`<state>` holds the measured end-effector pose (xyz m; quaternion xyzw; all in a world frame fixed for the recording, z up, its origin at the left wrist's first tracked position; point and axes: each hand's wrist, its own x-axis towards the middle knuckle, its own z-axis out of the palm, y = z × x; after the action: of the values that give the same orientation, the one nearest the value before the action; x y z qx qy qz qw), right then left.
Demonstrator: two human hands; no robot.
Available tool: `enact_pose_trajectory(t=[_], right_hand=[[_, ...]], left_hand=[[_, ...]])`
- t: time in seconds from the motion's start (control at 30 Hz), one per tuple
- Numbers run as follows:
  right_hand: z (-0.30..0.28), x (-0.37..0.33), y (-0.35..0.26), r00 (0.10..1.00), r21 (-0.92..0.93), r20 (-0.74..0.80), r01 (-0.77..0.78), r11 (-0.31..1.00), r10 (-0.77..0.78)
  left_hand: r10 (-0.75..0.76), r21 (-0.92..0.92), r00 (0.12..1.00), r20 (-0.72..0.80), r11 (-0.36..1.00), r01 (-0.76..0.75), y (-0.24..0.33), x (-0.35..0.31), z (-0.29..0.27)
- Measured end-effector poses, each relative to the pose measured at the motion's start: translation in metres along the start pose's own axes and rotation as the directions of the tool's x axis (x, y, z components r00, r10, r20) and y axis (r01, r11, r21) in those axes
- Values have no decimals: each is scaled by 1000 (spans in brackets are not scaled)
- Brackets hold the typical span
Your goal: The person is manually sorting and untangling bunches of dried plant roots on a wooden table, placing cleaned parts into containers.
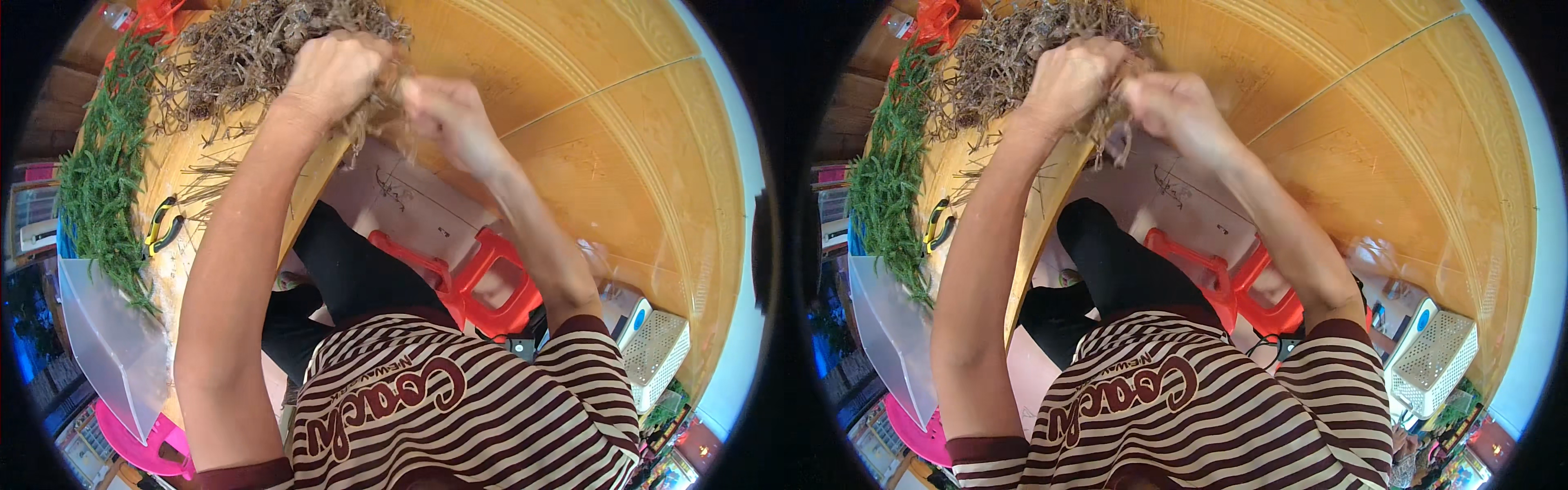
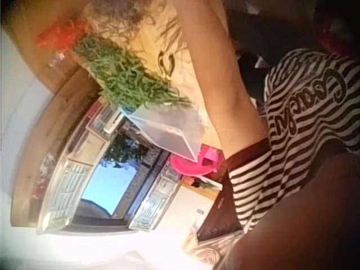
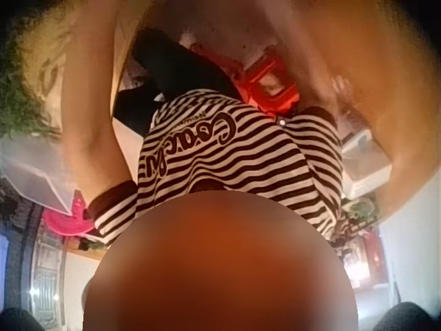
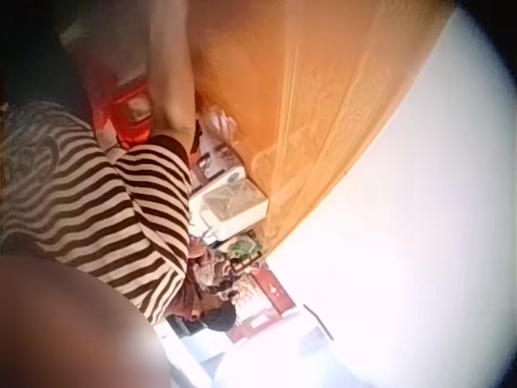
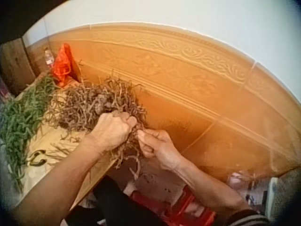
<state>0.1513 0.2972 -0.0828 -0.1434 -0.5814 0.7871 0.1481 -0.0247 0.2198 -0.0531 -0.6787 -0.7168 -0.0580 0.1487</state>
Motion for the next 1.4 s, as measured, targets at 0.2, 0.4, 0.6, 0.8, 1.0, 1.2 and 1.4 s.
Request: enact_pose_trajectory(t=[0.2,0.4,0.6,0.8,1.0,1.2,1.4], right_hand=[[33,-37,7,916,-668,292,402,627,-276],[8,-54,-8,930,-755,188,342,560,-315],[-6,-85,-15,931,-837,54,239,492,-360],[8,-102,-18,943,-741,-51,186,646,-330],[20,-104,-11,910,-728,20,298,618,-414],[28,-111,-1,984,-441,-43,137,887,-173],[38,-109,12,980,-422,76,199,885,-184]], left_hand=[[-96,-15,995,-29,995,95,-7,-9,-4],[-211,-331,972,-100,929,167,-10,-22,-22],[-413,-685,859,-302,720,105,38,-75,-45],[-300,-837,954,5,521,169,106,-119,-48],[-526,-953,838,147,152,263,125,-114,-43],[-432,-857,746,507,-350,379,135,-123,-40],[-361,-763,754,549,-585,275,133,-132,-32]])
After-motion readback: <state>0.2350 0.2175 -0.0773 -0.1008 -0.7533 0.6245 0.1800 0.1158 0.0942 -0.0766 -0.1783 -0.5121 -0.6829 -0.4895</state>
